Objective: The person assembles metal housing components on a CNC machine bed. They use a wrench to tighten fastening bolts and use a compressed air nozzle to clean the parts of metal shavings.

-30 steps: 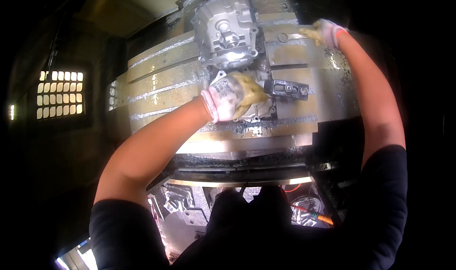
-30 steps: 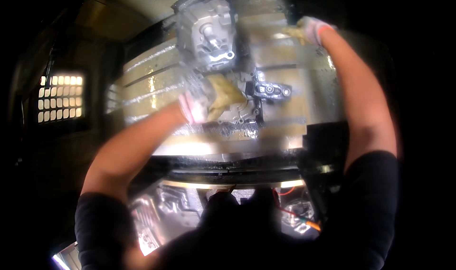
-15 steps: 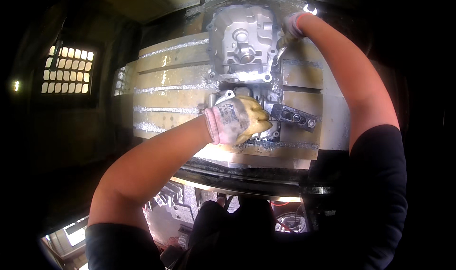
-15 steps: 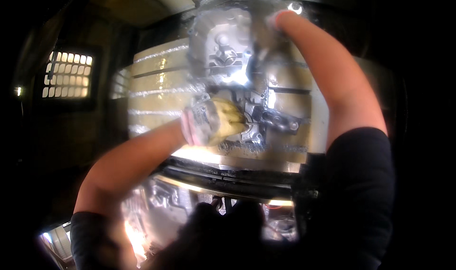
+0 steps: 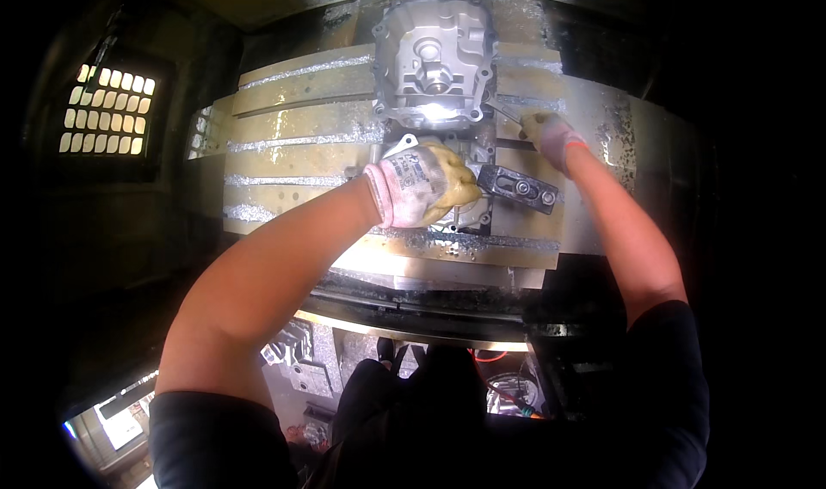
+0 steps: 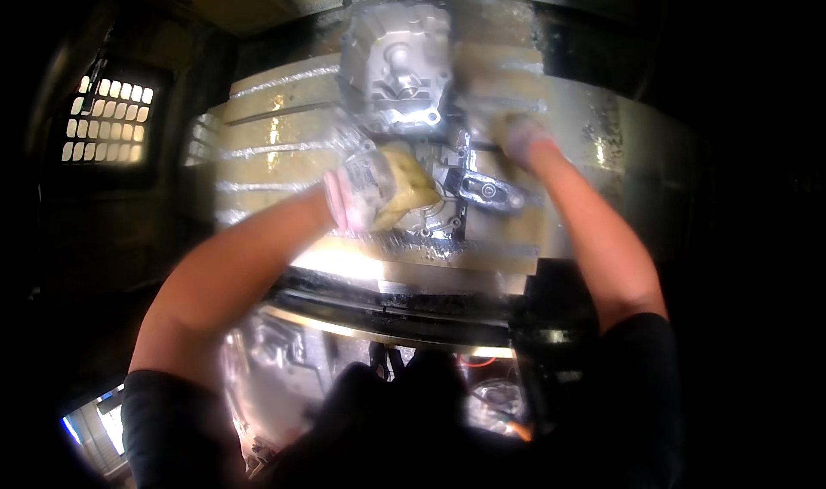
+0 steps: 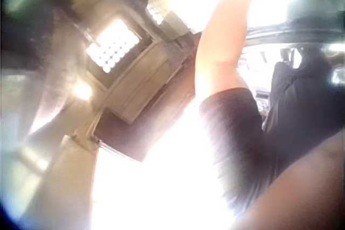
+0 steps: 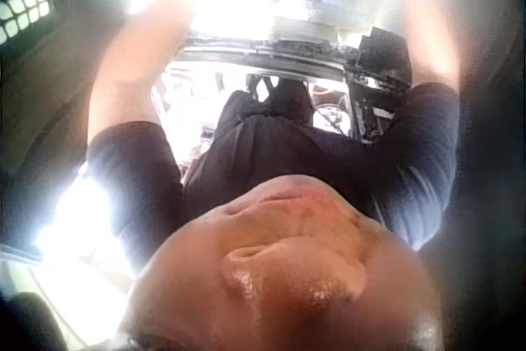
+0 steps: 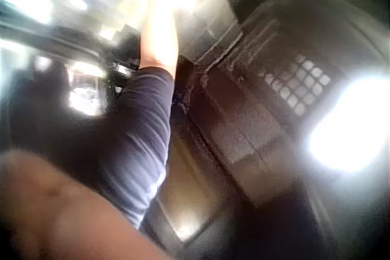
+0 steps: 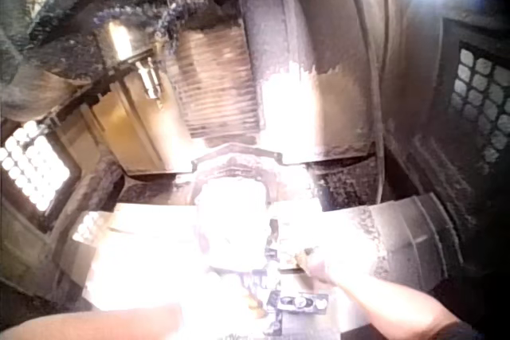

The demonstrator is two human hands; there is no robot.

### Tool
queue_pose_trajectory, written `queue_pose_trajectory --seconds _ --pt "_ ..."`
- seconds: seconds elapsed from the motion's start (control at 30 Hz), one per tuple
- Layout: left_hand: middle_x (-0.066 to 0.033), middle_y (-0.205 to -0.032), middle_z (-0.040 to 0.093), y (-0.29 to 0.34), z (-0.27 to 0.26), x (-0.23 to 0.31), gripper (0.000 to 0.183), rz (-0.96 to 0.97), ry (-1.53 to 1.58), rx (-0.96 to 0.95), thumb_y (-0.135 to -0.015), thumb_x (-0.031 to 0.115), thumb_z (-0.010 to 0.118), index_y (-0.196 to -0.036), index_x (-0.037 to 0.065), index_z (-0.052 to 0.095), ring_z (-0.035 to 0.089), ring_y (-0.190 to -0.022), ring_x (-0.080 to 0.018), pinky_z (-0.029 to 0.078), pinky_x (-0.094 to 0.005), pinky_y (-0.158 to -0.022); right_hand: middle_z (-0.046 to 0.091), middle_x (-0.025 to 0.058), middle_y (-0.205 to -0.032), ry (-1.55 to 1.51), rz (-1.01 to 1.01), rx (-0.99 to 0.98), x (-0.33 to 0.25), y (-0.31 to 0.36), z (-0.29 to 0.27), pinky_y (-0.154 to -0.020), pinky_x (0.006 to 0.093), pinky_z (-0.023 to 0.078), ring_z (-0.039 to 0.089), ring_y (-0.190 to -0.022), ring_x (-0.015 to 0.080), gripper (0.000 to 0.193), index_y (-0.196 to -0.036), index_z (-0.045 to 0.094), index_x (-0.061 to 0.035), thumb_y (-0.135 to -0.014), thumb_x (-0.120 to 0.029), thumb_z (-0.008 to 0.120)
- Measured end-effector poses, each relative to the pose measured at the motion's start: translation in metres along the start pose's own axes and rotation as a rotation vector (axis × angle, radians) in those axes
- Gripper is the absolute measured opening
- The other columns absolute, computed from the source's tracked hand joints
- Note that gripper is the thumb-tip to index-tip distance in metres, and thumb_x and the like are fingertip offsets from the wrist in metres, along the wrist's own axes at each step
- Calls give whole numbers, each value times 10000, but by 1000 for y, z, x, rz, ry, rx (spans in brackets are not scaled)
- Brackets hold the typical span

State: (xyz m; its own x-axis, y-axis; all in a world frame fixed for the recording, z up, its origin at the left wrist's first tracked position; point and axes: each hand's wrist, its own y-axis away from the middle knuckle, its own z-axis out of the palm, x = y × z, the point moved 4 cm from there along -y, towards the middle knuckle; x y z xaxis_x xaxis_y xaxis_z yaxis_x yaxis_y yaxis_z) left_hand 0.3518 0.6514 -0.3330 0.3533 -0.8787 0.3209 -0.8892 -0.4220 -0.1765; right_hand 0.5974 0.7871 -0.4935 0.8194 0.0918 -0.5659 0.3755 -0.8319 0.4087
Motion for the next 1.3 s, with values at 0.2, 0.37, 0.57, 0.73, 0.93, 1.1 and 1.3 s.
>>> queue_pose_trajectory --seconds 0.2,0.37,0.57,0.73,0.93,1.1,1.3 --pt "-68 -986 701 2 -9 5 146 -25 75 95 -922 91 622 -1044 66 699 682 -865 -222 604 -312 -804 719 115 -1126 -172 74 13 -15 10 7 -954 346 467 621 -1005 204 474 -1182 744 -105 -1002 -501 555" --pt "-111 -992 740 -8 4 0 110 -69 137 41 -868 106 633 -921 84 727 733 -865 -279 607 -389 -817 738 97 -1069 229 124 332 18 -2 -54 -922 347 490 649 -955 200 626 -1123 758 -83 -950 -661 589" --pt "-202 -1144 720 -11 3 5 333 -90 -93 -198 -893 0 619 -1220 -6 684 719 -1029 -287 592 -385 -968 691 75 -799 298 -6 -11 16 53 -142 -726 327 505 622 -741 182 608 -894 737 -32 -934 -629 629" --pt "-201 -1191 685 12 17 -1 380 -182 -157 -271 -938 36 595 -1315 -6 614 720 -1005 -295 626 -371 -927 699 97 -760 410 19 -187 -61 125 -129 -750 357 522 653 -743 217 578 -857 754 -26 -922 -590 648" --pt "-203 -1251 643 -13 -15 23 349 -340 -228 -557 -1000 72 535 -1342 11 566 669 -1137 -307 620 -400 -950 711 112 -780 447 83 -260 -52 110 -109 -749 409 534 668 -744 248 618 -911 774 -41 -891 -653 683" --pt "-192 -1302 628 -6 -21 28 390 -354 -67 -459 -1006 75 516 -1388 0 537 615 -1225 -329 506 -395 -1123 727 102 -811 101 250 -146 -28 132 -101 -679 344 528 657 -727 188 517 -1004 757 8 -968 -501 677" --pt "-188 -1375 606 -3 -11 9 493 -291 -115 -493 -1006 144 543 -1477 11 481 585 -1269 -292 469 -329 -1150 623 6 -742 -873 822 228 -34 222 8 -517 223 423 520 -590 67 329 -1109 643 50 -1096 -241 491"
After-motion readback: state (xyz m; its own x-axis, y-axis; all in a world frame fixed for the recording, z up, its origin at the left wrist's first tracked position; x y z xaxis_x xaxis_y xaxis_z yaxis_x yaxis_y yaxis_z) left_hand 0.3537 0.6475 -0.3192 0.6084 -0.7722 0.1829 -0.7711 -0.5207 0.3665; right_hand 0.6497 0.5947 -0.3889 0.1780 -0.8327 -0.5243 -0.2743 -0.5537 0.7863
